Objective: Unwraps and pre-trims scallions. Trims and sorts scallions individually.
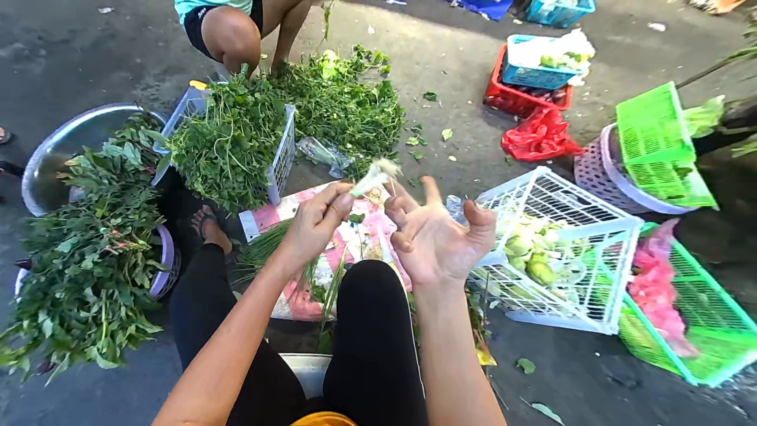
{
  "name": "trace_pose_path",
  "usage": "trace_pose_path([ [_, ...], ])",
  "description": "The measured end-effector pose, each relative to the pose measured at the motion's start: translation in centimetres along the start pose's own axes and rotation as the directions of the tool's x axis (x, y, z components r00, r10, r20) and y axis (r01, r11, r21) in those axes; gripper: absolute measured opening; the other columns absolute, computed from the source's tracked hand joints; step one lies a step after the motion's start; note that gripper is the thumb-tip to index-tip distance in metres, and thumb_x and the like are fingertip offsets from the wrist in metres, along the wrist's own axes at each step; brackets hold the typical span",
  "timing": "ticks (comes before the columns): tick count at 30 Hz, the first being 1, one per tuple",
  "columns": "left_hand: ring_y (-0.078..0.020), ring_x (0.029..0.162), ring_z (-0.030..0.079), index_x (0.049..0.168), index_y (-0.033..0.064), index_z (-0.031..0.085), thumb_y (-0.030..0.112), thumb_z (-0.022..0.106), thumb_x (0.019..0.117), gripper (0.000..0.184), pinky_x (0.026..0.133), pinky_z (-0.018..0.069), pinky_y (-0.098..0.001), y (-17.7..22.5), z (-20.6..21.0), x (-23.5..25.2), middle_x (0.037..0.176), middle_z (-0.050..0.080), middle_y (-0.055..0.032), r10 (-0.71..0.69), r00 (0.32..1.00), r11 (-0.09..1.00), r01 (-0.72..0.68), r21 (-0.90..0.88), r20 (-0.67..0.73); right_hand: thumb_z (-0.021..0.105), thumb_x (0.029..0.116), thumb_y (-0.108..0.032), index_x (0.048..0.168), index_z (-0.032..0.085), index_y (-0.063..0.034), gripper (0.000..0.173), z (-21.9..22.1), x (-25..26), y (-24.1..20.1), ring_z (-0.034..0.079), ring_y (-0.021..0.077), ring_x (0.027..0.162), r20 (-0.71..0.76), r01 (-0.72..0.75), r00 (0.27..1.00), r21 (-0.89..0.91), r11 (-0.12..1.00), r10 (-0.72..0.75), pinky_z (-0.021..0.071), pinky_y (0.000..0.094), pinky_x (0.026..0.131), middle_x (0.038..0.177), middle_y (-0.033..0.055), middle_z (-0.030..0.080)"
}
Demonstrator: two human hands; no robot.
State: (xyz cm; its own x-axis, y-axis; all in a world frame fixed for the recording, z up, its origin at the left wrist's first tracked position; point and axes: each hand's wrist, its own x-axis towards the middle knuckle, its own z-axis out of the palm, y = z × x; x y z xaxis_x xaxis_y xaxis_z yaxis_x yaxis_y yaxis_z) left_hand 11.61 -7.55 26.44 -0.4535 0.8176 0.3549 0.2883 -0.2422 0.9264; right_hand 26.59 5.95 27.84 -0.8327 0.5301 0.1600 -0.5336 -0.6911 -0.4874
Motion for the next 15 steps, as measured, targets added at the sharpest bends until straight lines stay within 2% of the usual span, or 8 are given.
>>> trace_pose_path([
  [2, -0.0120, 0.072, 0.062, 0.123, 0.0005, 0.067, 0.018, 0.047, 0.1091, 0.030, 0.068, 0.0550, -0.0291, -0.2, -0.4, 0.3, 0.090, 0.068, -0.0065, 0.155, 0.983, 0.915, -0.181, 0.361, 0.101, 0.067, 0.0883, -0.039, 0.161, 0.010, -0.0295, 0.093, -0.1, 0.4, -0.8, 0.071, 0.0298, 0.072, 0.098, 0.080, 0.993, -0.205, 0.975, -0.061, 0.0498, 0.0313, 0.040, 0.154, 0.0224, 0.046],
  [3, -0.0155, 0.078, 0.066, 0.122, 0.0016, 0.069, 0.019, 0.048, 0.1087, 0.030, 0.072, 0.0575, -0.0339, -0.3, -0.6, 0.5, 0.095, 0.070, -0.0079, 0.197, 0.968, 0.836, -0.250, 0.489, 0.157, 0.066, 0.0895, -0.037, 0.162, 0.003, -0.0338, 0.097, -0.4, 0.6, -1.1, 0.069, 0.0278, 0.066, 0.149, 0.103, 0.987, -0.293, 0.951, -0.061, 0.0507, 0.0318, 0.040, 0.156, 0.0215, 0.045],
  [6, -0.0212, 0.069, 0.065, 0.122, 0.0095, 0.071, 0.022, 0.052, 0.1070, 0.027, 0.058, 0.0539, -0.0388, 0.1, -1.3, 1.0, 0.089, 0.067, -0.0079, 0.205, 0.939, 0.596, -0.344, 0.726, 0.276, 0.072, 0.0901, -0.035, 0.160, -0.005, -0.0433, 0.104, -1.4, 0.8, -2.0, 0.069, 0.0263, 0.062, 0.218, 0.120, 0.976, -0.500, 0.858, -0.009, 0.0547, 0.0322, 0.041, 0.156, 0.0175, 0.046],
  [8, -0.0240, 0.065, 0.063, 0.120, 0.0109, 0.072, 0.019, 0.055, 0.1048, 0.024, 0.054, 0.0511, -0.0392, 0.5, -1.3, 1.2, 0.083, 0.063, -0.0084, 0.163, 0.930, 0.472, -0.367, 0.801, 0.330, 0.075, 0.0871, -0.033, 0.157, -0.009, -0.0484, 0.111, -1.1, 0.9, -2.1, 0.069, 0.0248, 0.060, 0.204, 0.112, 0.979, -0.651, 0.750, 0.031, 0.0561, 0.0324, 0.042, 0.150, 0.0127, 0.053],
  [11, -0.0274, 0.065, 0.062, 0.115, 0.0101, 0.071, 0.015, 0.058, 0.1018, 0.020, 0.053, 0.0492, -0.0404, 0.9, -0.7, 1.2, 0.083, 0.062, -0.0104, 0.078, 0.943, 0.362, -0.329, 0.872, 0.323, 0.072, 0.0856, -0.023, 0.158, -0.017, -0.0419, 0.116, -0.2, 1.4, -1.4, 0.068, 0.0209, 0.060, 0.233, 0.156, 0.970, -0.811, 0.565, 0.067, 0.0581, 0.0327, 0.044, 0.138, 0.0072, 0.061],
  [13, -0.0301, 0.066, 0.065, 0.115, 0.0071, 0.072, 0.016, 0.057, 0.1025, 0.021, 0.054, 0.0517, -0.0433, 0.7, -0.3, 1.5, 0.084, 0.065, -0.0130, 0.059, 0.977, 0.399, -0.213, 0.892, 0.207, 0.070, 0.0840, -0.018, 0.163, -0.013, -0.0296, 0.115, 0.9, 1.4, 0.0, 0.071, 0.0176, 0.071, 0.242, 0.206, 0.968, -0.915, 0.347, 0.061, 0.0608, 0.0327, 0.052, 0.117, 0.0026, 0.068],
  [14, -0.0313, 0.070, 0.067, 0.116, 0.0040, 0.071, 0.015, 0.055, 0.1040, 0.023, 0.058, 0.0543, -0.0460, 0.4, -0.2, 1.5, 0.088, 0.067, -0.0147, 0.048, 0.992, 0.484, -0.127, 0.866, 0.118, 0.069, 0.0840, -0.016, 0.165, -0.007, -0.0225, 0.111, 1.5, 1.2, 1.1, 0.072, 0.0167, 0.080, 0.241, 0.224, 0.970, -0.946, 0.233, 0.047, 0.0624, 0.0334, 0.058, 0.109, 0.0013, 0.069],
  [15, -0.0311, 0.076, 0.069, 0.119, 0.0021, 0.069, 0.016, 0.051, 0.1070, 0.026, 0.065, 0.0566, -0.0481, 0.3, -0.3, 1.6, 0.094, 0.069, -0.0153, 0.011, 1.000, 0.607, -0.017, 0.794, 0.012, 0.070, 0.0855, -0.015, 0.166, 0.002, -0.0191, 0.106, 1.8, 1.0, 2.3, 0.072, 0.0160, 0.085, 0.225, 0.218, 0.974, -0.959, 0.180, 0.016, 0.0633, 0.0335, 0.062, 0.106, 0.0019, 0.070],
])
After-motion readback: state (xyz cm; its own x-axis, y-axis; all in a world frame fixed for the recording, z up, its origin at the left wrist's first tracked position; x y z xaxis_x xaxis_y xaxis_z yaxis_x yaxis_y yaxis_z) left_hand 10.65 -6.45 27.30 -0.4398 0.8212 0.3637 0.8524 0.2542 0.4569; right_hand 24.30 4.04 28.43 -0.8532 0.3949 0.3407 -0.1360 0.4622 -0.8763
